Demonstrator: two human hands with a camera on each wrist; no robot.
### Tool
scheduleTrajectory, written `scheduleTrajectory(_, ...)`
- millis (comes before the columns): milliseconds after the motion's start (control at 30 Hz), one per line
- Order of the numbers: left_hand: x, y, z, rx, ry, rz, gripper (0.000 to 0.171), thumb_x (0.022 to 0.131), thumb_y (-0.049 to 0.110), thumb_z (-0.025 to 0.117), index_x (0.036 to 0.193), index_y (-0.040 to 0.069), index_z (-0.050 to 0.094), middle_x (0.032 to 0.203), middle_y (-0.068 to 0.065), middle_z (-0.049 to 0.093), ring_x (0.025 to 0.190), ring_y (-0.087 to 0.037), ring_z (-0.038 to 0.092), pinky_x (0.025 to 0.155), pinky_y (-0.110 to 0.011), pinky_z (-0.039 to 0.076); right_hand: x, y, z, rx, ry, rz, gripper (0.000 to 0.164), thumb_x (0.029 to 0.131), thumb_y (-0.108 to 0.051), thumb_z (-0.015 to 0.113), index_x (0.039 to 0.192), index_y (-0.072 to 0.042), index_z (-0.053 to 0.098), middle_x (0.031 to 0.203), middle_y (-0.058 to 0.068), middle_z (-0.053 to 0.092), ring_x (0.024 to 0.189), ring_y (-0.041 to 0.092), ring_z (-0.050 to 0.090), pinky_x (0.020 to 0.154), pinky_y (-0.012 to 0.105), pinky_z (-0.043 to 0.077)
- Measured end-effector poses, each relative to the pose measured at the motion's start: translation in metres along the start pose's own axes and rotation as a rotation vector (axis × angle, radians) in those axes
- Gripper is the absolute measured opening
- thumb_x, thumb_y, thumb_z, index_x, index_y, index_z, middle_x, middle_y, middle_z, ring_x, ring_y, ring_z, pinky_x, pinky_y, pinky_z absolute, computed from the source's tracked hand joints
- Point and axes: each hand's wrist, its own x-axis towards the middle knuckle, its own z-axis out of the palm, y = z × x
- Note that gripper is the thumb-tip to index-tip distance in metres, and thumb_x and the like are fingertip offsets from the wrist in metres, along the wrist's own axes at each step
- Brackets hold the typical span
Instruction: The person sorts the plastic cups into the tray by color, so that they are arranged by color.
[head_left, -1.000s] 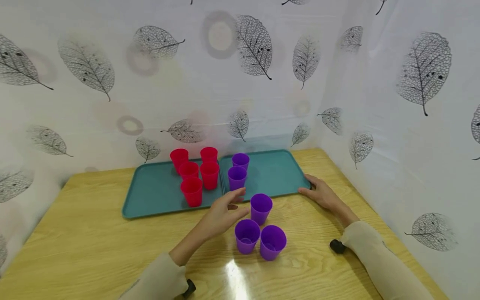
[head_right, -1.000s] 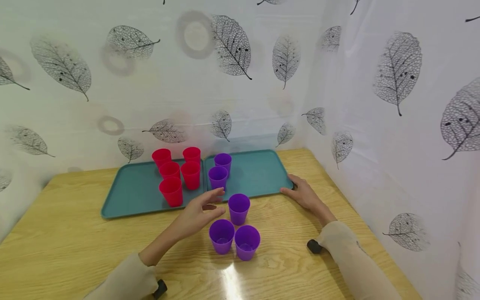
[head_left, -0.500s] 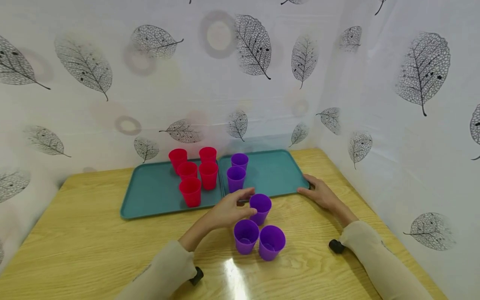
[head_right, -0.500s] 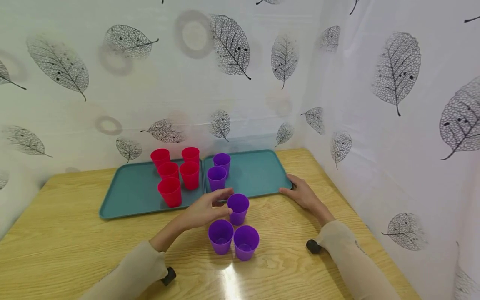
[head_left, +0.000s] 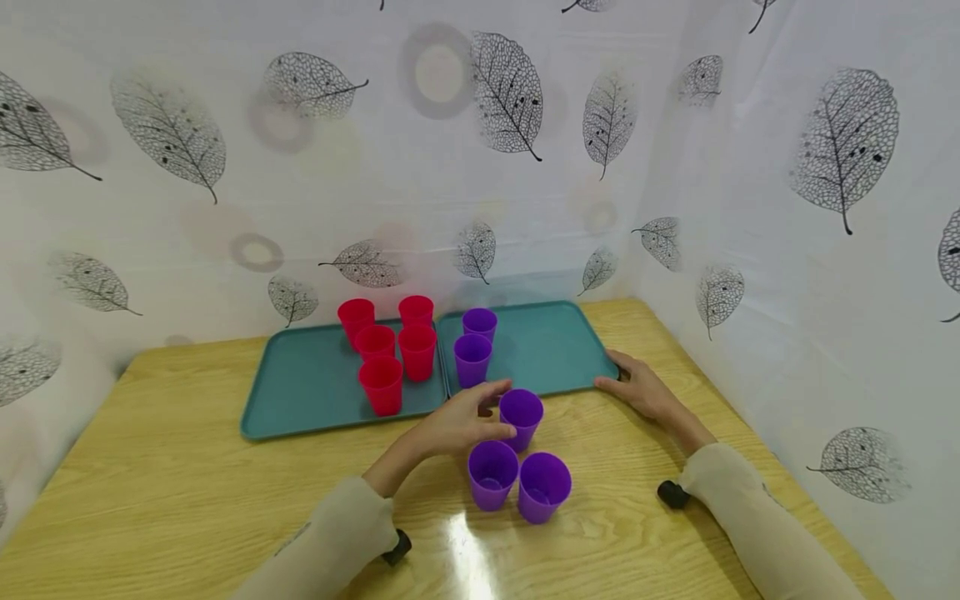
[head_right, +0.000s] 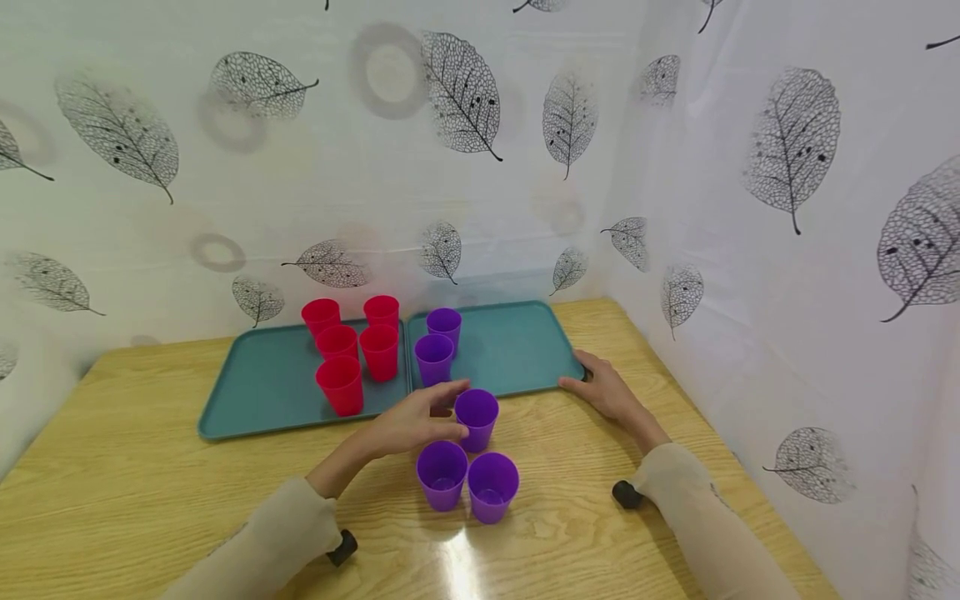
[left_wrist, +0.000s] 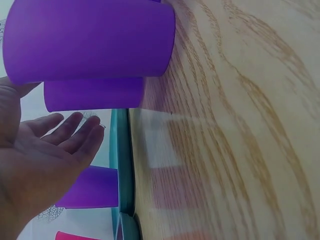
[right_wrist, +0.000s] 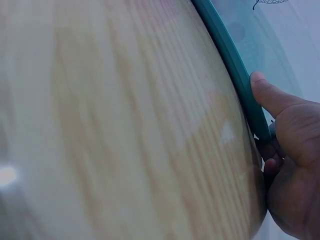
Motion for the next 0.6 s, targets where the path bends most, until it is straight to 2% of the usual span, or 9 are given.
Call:
scheduleTrajectory(233,0.0034,-0.0020,0.0021,-0.002,-0.004,-0.016,0.079,0.096,0.019,0.075,0.158,-0.004,0.034,0.159,-0.020,0.042,0.139,-0.039,0.050,0.113,-0.048,0.044,-0.0012,-0.0031,0.0000,0.001,-0.003,-0.001,0.078,0.103,-0.028,0.067,0.157,0.012,0.027,0.160,0.037,0.027,0.149,0.054,0.022,0.122,0.064,0.020)
scheduleTrajectory(600,0.0084,-0.0039,0.0049,-0.008,0.015,-0.012,0.068,0.094,0.017,0.078,0.151,-0.002,0.047,0.141,-0.016,0.061,0.127,-0.036,0.061,0.107,-0.044,0.051,-0.0007,-0.0034,-0.0006,0.013,-0.003,-0.004,0.078,0.102,-0.026,0.068,0.157,0.012,0.027,0.160,0.037,0.028,0.149,0.053,0.023,0.121,0.064,0.021)
